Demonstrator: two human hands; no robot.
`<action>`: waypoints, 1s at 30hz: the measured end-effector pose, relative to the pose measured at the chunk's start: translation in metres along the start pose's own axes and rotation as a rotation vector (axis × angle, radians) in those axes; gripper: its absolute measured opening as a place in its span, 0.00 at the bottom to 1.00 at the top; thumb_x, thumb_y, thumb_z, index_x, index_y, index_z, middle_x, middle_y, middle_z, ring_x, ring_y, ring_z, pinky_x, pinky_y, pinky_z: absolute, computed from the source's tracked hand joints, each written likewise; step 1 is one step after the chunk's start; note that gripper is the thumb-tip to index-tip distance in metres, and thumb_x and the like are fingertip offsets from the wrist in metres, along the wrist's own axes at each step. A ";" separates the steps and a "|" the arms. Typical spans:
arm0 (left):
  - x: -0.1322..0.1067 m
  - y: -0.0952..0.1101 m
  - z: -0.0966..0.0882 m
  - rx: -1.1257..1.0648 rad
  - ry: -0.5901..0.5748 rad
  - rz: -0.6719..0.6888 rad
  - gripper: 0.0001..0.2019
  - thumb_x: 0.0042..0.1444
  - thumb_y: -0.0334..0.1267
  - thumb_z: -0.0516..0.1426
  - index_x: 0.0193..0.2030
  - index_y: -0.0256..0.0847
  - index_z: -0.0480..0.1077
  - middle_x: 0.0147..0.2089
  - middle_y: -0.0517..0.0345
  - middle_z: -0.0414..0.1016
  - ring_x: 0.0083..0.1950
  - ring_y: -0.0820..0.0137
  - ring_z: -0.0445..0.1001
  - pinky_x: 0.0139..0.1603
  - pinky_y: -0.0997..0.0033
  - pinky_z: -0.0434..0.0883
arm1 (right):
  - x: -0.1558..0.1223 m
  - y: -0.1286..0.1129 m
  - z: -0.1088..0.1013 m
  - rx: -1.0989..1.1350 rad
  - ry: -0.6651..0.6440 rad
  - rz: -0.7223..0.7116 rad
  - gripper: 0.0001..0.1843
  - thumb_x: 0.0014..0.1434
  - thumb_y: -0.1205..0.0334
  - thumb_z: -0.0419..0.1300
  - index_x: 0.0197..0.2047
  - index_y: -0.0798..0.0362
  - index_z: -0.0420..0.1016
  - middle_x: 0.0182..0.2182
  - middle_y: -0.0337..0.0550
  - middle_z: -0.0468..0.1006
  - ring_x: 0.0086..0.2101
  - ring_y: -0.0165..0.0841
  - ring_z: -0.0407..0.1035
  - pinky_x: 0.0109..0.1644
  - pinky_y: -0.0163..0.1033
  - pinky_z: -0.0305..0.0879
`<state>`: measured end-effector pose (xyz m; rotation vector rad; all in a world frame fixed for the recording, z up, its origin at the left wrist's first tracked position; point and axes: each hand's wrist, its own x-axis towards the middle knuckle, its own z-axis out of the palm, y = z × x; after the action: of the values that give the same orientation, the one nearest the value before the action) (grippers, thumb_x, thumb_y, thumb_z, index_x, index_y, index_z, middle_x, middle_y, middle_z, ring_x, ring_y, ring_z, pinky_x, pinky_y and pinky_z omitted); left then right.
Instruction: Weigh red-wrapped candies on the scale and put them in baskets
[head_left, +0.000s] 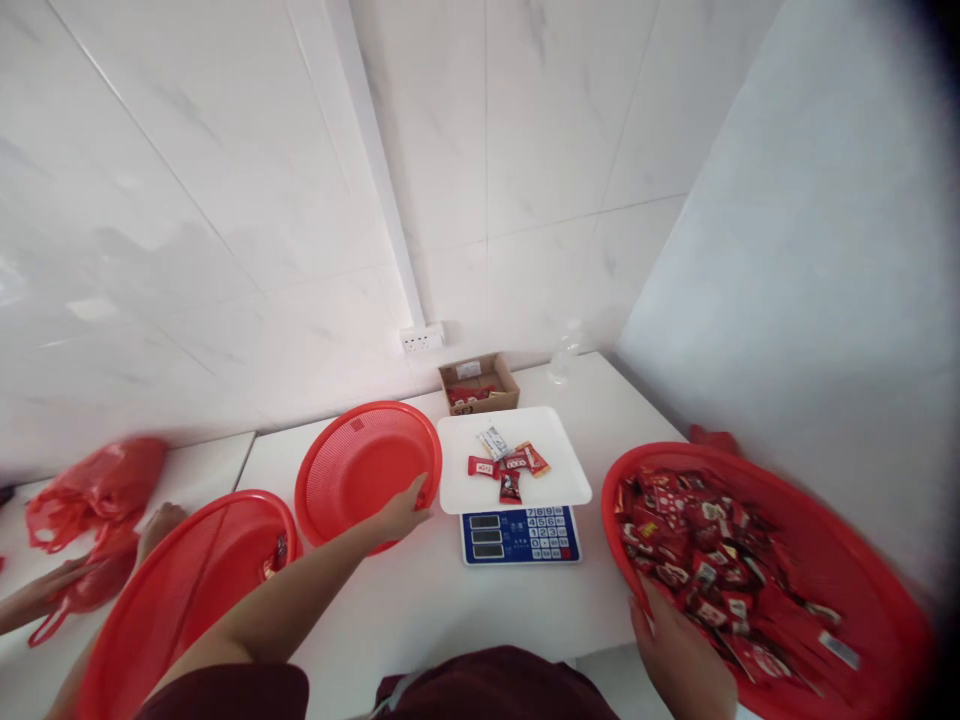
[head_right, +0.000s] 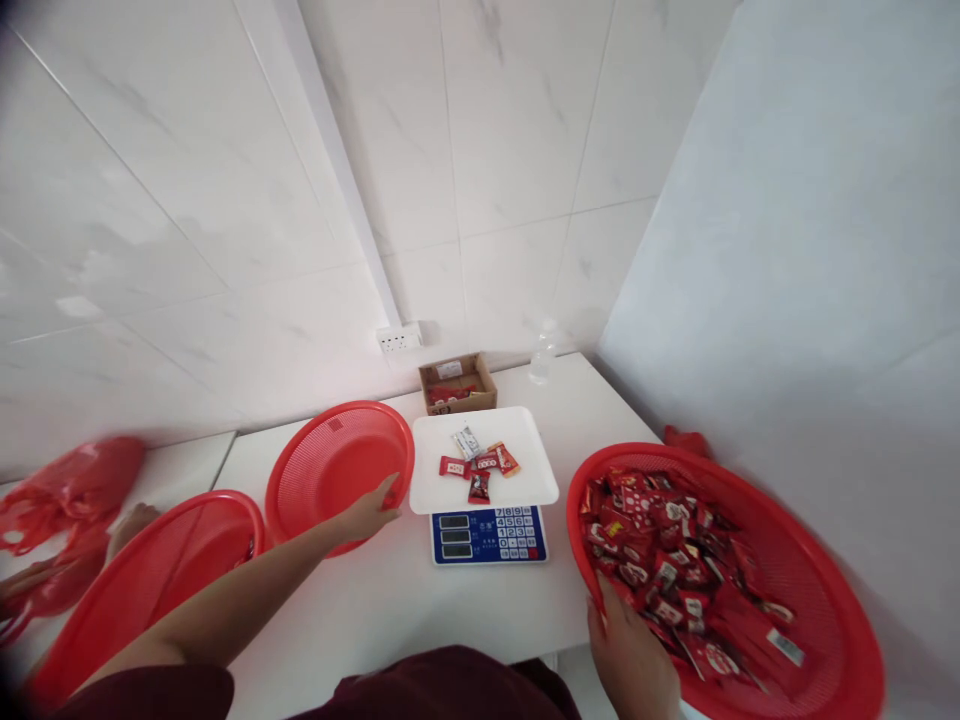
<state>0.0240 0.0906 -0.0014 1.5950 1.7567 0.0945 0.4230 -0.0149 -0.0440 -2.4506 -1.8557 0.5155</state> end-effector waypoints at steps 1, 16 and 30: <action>0.004 0.002 0.001 0.016 0.061 -0.013 0.36 0.57 0.42 0.54 0.69 0.37 0.45 0.59 0.40 0.67 0.57 0.56 0.68 0.56 0.57 0.64 | 0.000 -0.001 -0.001 -0.005 -0.013 0.003 0.35 0.60 0.51 0.32 0.62 0.56 0.62 0.51 0.52 0.76 0.43 0.45 0.75 0.45 0.48 0.71; 0.093 0.136 0.081 0.437 0.201 0.384 0.39 0.53 0.65 0.49 0.69 0.52 0.48 0.73 0.49 0.40 0.71 0.43 0.35 0.63 0.33 0.41 | 0.005 0.003 0.008 -0.063 -0.052 0.002 0.35 0.59 0.52 0.32 0.63 0.56 0.60 0.52 0.52 0.75 0.45 0.43 0.74 0.46 0.46 0.71; 0.106 0.122 0.056 0.245 0.470 0.386 0.13 0.57 0.46 0.55 0.44 0.42 0.69 0.46 0.54 0.67 0.43 0.68 0.70 0.40 0.70 0.68 | 0.005 0.003 0.007 -0.020 -0.077 0.005 0.36 0.57 0.55 0.32 0.64 0.59 0.58 0.55 0.53 0.72 0.47 0.46 0.72 0.49 0.51 0.68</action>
<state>0.1623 0.1881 -0.0278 2.2183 1.8244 0.4900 0.4248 -0.0119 -0.0526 -2.4825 -1.8919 0.6030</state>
